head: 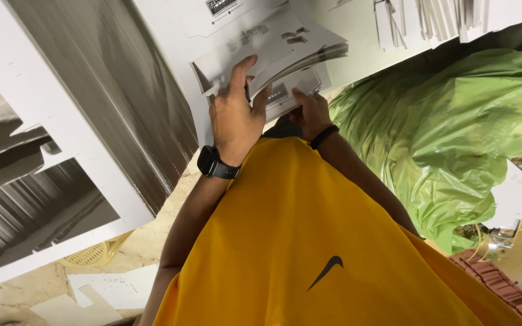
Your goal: Manually removing waste material from pre-cut cardboard sheets to prepare them for folding into packaging.
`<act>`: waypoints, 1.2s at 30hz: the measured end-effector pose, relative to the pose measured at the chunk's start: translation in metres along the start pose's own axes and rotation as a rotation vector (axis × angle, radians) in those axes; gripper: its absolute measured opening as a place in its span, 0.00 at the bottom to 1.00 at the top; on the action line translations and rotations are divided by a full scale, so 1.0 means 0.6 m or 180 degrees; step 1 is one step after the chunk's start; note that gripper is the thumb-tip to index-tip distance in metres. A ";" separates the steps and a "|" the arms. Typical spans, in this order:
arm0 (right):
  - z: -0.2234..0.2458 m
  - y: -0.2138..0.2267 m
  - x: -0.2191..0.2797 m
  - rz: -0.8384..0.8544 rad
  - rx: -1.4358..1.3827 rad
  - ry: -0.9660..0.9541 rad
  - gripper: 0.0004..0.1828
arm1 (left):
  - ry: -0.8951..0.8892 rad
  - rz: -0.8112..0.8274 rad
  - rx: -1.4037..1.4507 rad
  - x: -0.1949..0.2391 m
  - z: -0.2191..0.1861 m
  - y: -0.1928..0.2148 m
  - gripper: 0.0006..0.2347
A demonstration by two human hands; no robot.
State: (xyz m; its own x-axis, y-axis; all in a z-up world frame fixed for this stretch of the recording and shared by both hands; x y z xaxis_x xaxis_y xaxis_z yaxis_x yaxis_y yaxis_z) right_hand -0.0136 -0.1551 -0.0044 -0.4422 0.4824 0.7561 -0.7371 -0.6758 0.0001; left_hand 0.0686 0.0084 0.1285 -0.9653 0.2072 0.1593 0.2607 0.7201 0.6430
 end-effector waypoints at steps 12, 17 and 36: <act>0.294 0.330 0.201 -0.0136 0.2425 0.4076 0.10 | 0.0406 0.1448 -0.0217 0.027 0.044 -0.077 0.35; 0.409 0.287 0.267 0.0735 0.4568 0.4155 0.09 | -0.1267 0.0589 0.0402 0.014 -0.099 -0.038 0.41; 0.469 0.118 0.209 0.2035 0.1083 0.4434 0.23 | 0.0603 -0.0067 0.3404 0.008 -0.118 0.112 0.11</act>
State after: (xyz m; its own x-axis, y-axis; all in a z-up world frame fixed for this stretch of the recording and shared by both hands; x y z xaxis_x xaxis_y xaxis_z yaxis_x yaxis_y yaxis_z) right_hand 0.0226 -0.2990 0.2745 -0.8713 0.0632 -0.4867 -0.1900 -0.9578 0.2157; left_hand 0.0802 0.0111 0.2254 -0.9330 0.1484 0.3279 0.0366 0.9454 -0.3239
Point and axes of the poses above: each hand's wrist, its own x-axis away from the middle knuckle, its own y-axis out of the back of the hand, z = x × y, the point moved 2 cm from there along -x, towards the middle knuckle, and after that the axes turned 14 degrees about y, right-handed, at the moved point
